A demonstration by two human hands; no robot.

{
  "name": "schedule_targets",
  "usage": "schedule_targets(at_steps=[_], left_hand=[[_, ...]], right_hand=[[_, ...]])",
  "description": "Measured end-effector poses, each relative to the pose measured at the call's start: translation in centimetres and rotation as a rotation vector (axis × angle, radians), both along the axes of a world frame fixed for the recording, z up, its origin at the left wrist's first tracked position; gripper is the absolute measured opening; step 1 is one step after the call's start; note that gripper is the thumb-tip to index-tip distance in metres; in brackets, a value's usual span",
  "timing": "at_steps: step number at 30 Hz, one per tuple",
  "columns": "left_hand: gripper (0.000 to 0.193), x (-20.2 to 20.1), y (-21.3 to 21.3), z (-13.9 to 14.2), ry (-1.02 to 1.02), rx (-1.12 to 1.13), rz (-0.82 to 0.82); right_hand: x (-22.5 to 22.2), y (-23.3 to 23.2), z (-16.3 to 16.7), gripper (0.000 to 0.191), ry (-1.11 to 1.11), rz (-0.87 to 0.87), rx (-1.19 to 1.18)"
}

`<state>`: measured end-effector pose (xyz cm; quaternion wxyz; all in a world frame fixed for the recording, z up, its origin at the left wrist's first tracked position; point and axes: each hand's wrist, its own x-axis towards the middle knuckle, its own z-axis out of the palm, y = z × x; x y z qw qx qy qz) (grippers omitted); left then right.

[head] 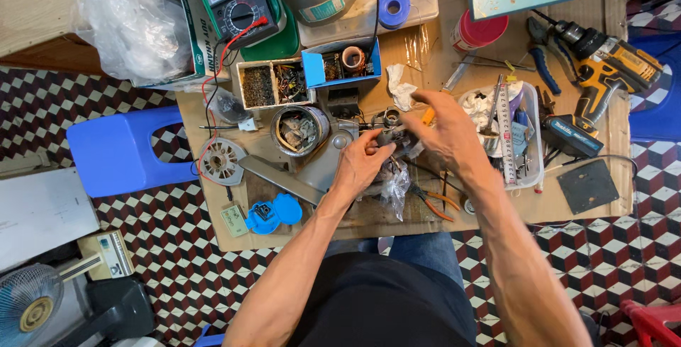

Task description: The person unpacks a small electrical component from a plastic bag, then uses pliers to strip and adjust wires on the component. They repeatedly reposition the component and wires on the workbench while manipulating them with both hands.

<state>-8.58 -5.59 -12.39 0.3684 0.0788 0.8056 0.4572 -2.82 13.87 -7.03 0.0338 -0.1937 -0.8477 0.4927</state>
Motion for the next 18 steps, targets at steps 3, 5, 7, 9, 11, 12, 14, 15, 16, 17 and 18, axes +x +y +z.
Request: schedule_targets(at_steps=[3,5,7,9,11,12,14,15,16,17,18], left_hand=[[0.055,-0.3,0.5,0.7,-0.053,0.005,-0.015],[0.054,-0.3,0.6,1.5,-0.033,0.004,-0.008],[0.055,-0.3,0.8,2.2,-0.051,-0.038,-0.016],[0.057,-0.5,1.0,2.6,-0.1,-0.124,-0.027],[0.06,-0.6,1.1,2.7,-0.064,-0.129,-0.044],[0.061,-0.7,1.1,2.6,-0.047,-0.128,-0.051],[0.062,-0.7,0.9,2.3,-0.003,-0.124,-0.056],[0.062,-0.7,0.9,2.0,0.019,-0.119,-0.058],[0.062,-0.8,0.8,1.7,-0.001,-0.111,-0.038],[0.062,-0.8,0.6,1.4,-0.021,-0.105,-0.019],[0.062,-0.8,0.5,1.0,-0.04,-0.099,0.002]], right_hand=[[4.9,-3.1,-0.7,0.052,-0.396,-0.603,-0.413],[7.6,-6.3,-1.6,0.062,-0.356,-0.458,-0.251],[9.0,-9.4,-2.8,0.09,-0.491,-0.299,-0.178],[8.5,-11.7,-4.4,0.096,-0.484,-0.318,-0.152],[8.3,-12.8,-5.5,0.093,-0.461,-0.341,-0.129],[8.1,-12.9,-6.0,0.087,-0.443,-0.353,-0.113],[7.9,-12.6,-6.7,0.076,-0.424,-0.337,-0.079],[7.9,-12.0,-7.0,0.071,-0.425,-0.309,-0.06],[8.0,-11.4,-7.1,0.066,-0.426,-0.281,-0.043],[8.1,-10.7,-7.1,0.062,-0.427,-0.236,-0.01],[8.1,-9.7,-7.2,0.058,-0.427,-0.189,0.022]])
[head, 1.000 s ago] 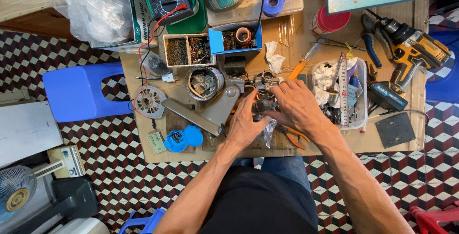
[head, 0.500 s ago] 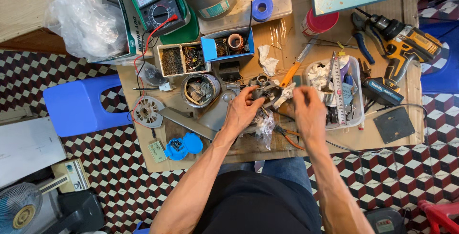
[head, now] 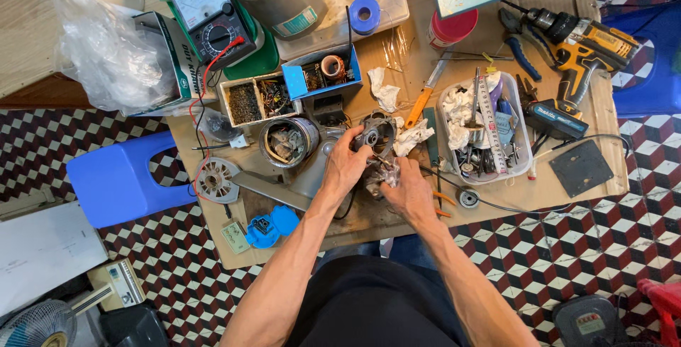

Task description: The person unpacks a small electrical component from a plastic bag, then uses pliers to strip and adjust wires on the component. They repeatedly reposition the component and wires on the workbench while manipulating them with both hands.

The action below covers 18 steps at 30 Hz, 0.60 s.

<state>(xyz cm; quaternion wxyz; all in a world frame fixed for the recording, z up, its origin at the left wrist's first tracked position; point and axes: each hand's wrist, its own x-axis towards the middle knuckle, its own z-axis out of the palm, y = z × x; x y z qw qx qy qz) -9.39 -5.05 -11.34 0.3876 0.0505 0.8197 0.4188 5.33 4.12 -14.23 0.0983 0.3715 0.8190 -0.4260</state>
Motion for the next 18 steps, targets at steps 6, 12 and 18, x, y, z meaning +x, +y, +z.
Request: schedule_targets(at_steps=[6,12,18], left_hand=[[0.068,-0.2,-0.2,-1.3,-0.367,0.287,0.213],[0.068,-0.2,-0.2,-1.1,-0.408,0.342,0.229],[0.067,-0.1,-0.4,-1.0,-0.396,0.372,0.224]], right_hand=[[-1.3,6.4,-0.3,0.055,0.062,0.326,0.15],[-2.0,7.3,2.4,0.052,0.289,0.232,0.196],[-5.1,4.2,4.5,0.033,0.373,-0.068,0.014]])
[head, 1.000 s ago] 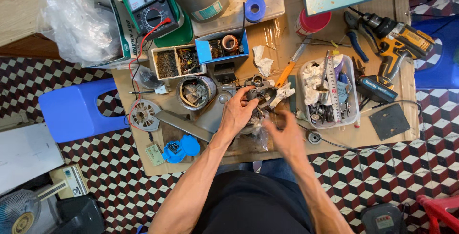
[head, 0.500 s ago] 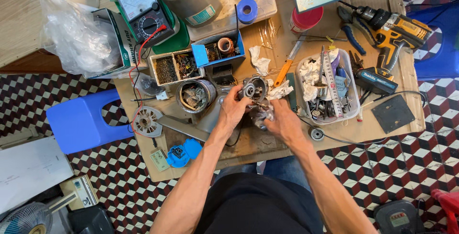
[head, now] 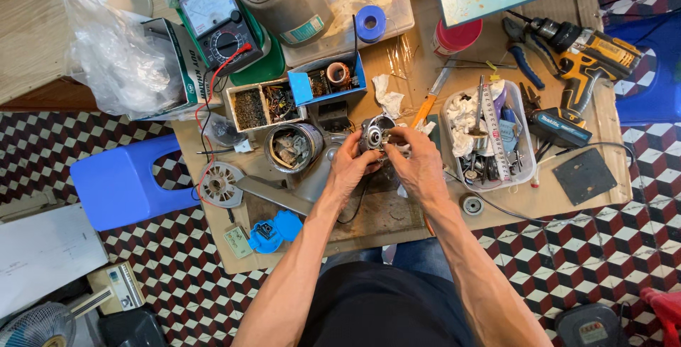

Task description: The person unpacks a small electrical component from a plastic bag, then uses pliers to strip and adjust wires on the component. They repeatedly reposition the component and wires on the workbench while manipulating them with both hands.

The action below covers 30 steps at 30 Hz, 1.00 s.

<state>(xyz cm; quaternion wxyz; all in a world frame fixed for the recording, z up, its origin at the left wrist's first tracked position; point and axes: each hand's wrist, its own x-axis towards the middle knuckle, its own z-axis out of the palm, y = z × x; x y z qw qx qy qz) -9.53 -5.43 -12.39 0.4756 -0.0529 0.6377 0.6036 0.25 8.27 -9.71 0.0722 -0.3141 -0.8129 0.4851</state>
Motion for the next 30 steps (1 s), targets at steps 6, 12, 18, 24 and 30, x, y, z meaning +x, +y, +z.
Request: schedule_targets(at_steps=[6,12,18,24,30], left_hand=[[0.071,0.0,-0.1,-0.8,0.001,0.026,0.034],[0.074,0.1,-0.3,-0.9,0.031,0.036,0.031],[0.079,-0.2,-0.2,0.5,0.022,-0.03,-0.019],[0.079,-0.5,-0.1,0.8,0.021,-0.043,-0.034],[0.077,-0.6,-0.2,0.4,-0.009,-0.029,-0.024]], right_hand=[[-1.7,-0.3,-0.9,0.031,-0.014,0.048,0.039],[-2.1,-0.5,-2.1,0.028,0.001,0.057,0.042],[-2.1,-0.7,-2.2,0.026,-0.009,0.05,0.082],[-2.1,-0.6,-1.6,0.024,-0.019,0.019,0.03],[-1.7,0.2,-1.6,0.028,-0.107,-0.065,-0.224]])
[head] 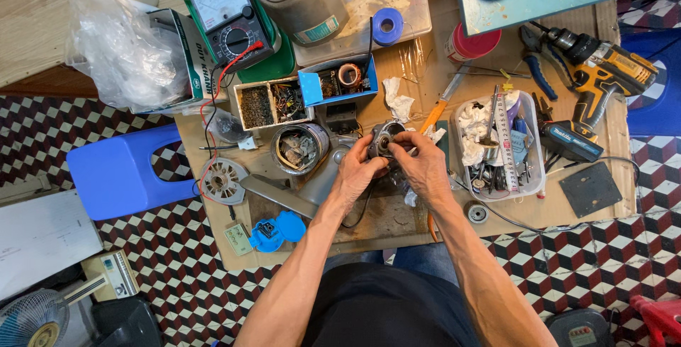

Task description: The person unpacks a small electrical component from a plastic bag, then uses pliers to strip and adjust wires on the component. They repeatedly reposition the component and wires on the workbench while manipulating them with both hands.

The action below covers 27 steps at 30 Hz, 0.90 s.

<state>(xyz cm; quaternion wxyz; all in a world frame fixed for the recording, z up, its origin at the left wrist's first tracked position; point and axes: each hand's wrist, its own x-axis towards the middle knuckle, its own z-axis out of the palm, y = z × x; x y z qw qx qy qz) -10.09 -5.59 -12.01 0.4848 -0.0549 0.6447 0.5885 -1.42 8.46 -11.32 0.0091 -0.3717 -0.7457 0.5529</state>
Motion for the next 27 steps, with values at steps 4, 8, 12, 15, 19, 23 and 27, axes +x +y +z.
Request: schedule_targets(at_steps=[4,8,12,15,19,23,27], left_hand=[[0.075,0.0,0.0,-0.4,-0.005,0.002,-0.007],[0.073,0.0,0.0,-0.7,0.006,0.016,-0.019],[0.067,0.0,0.3,-0.7,0.012,0.065,-0.031],[0.065,0.2,0.4,-1.0,0.013,0.051,-0.017],[0.064,0.2,0.5,-1.6,0.039,-0.015,-0.037],[0.062,0.1,1.2,-1.8,0.055,-0.003,0.002],[0.064,-0.2,1.6,-1.4,0.029,-0.069,0.032]], right_hand=[[1.4,1.7,-0.4,0.025,0.162,-0.193,-0.377],[2.6,3.5,0.1,0.027,0.27,-0.457,-0.708],[3.3,5.5,2.1,0.029,0.31,-0.543,-0.86],[3.4,6.5,3.2,0.028,0.318,-0.548,-0.893],[3.9,7.8,3.5,0.028,0.342,-0.526,-0.847],[3.0,11.4,3.5,0.025,0.385,-0.545,-0.746],[0.2,17.5,4.1,0.018,0.377,-0.516,-0.496]])
